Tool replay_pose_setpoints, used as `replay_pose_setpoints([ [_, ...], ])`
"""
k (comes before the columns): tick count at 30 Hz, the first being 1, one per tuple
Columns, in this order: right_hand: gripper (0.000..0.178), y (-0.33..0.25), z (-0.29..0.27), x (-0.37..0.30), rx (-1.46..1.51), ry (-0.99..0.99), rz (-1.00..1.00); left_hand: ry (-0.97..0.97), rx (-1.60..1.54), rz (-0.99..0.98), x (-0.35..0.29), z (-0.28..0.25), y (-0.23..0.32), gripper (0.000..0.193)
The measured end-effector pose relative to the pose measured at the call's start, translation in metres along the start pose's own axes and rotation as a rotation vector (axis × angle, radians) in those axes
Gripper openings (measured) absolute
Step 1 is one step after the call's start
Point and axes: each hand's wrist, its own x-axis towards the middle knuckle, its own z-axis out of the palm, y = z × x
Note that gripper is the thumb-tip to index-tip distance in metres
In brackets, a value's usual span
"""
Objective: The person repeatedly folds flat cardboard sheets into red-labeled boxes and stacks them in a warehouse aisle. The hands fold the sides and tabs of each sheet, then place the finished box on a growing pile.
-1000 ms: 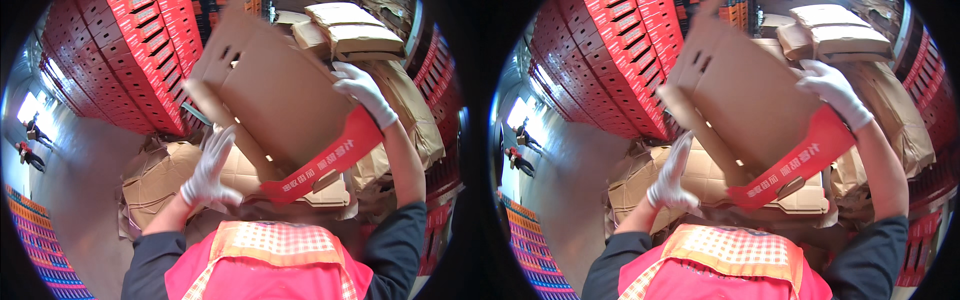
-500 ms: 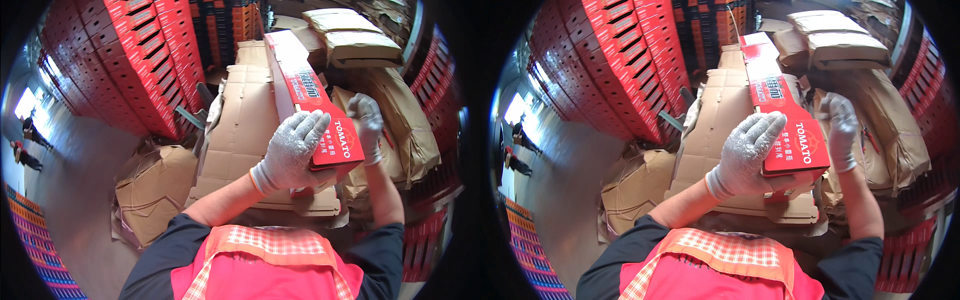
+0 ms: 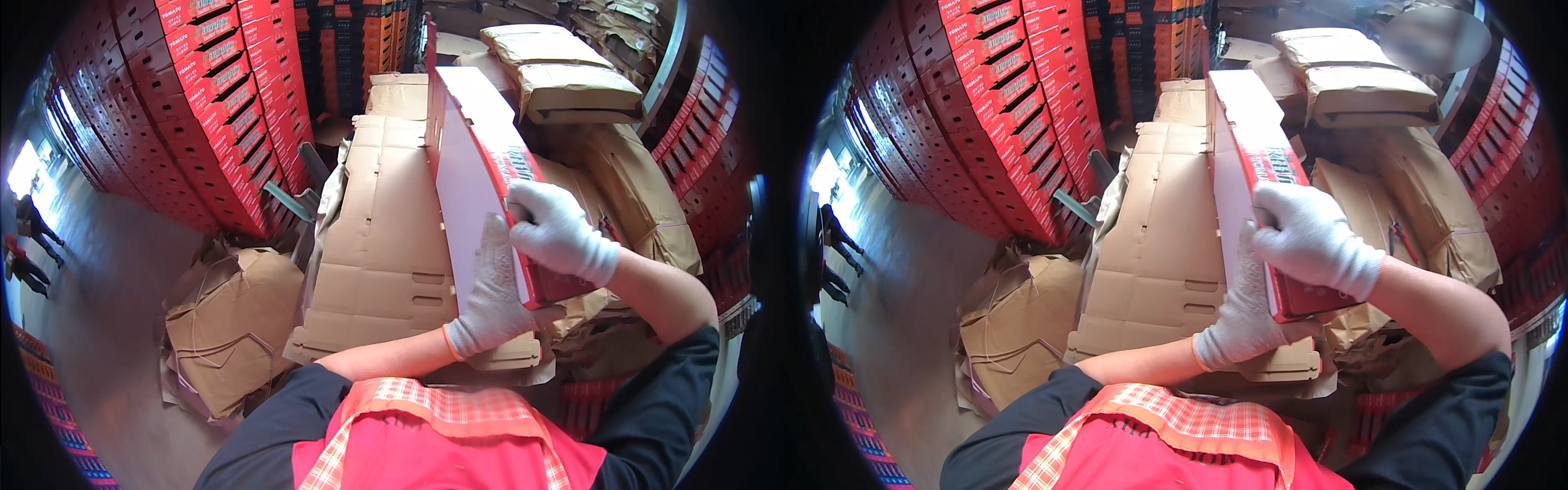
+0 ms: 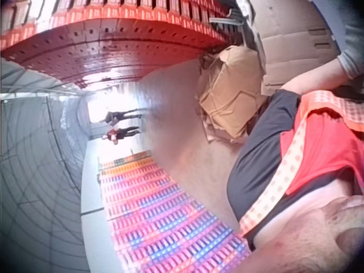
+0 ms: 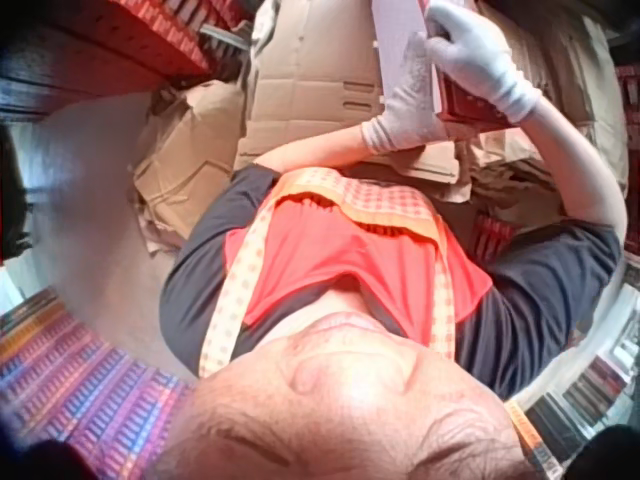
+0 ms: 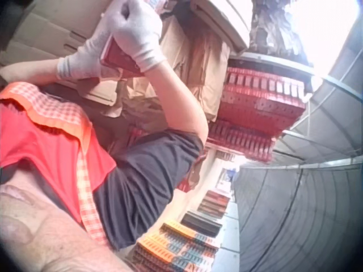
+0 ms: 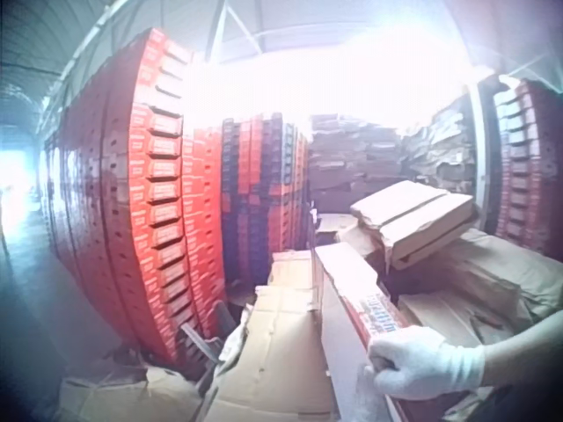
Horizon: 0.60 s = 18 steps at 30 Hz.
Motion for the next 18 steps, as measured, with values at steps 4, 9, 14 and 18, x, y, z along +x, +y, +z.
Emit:
replay_pose_setpoints([
  [4, 0.021, -0.02, 0.039, 0.028, -0.078, 0.005, -0.423, -0.19, 0.111, -0.135, -0.006, -0.009, 0.0, 0.122],
  [9, 0.03, -0.028, 0.021, 0.083, 0.298, 0.405, -0.189, 0.158, -0.044, -0.035, -0.02, -0.046, 0.012, 0.12],
  [14, 0.024, 0.002, 0.023, 0.131, 1.037, -0.05, 0.728, 0.102, -0.148, -0.043, -0.038, -0.061, 0.021, 0.117],
  [18, 0.029, 0.017, 0.074, 0.136, 0.239, -0.079, -0.103, -0.101, -0.063, -0.259, -0.062, -0.068, 0.028, 0.109],
])
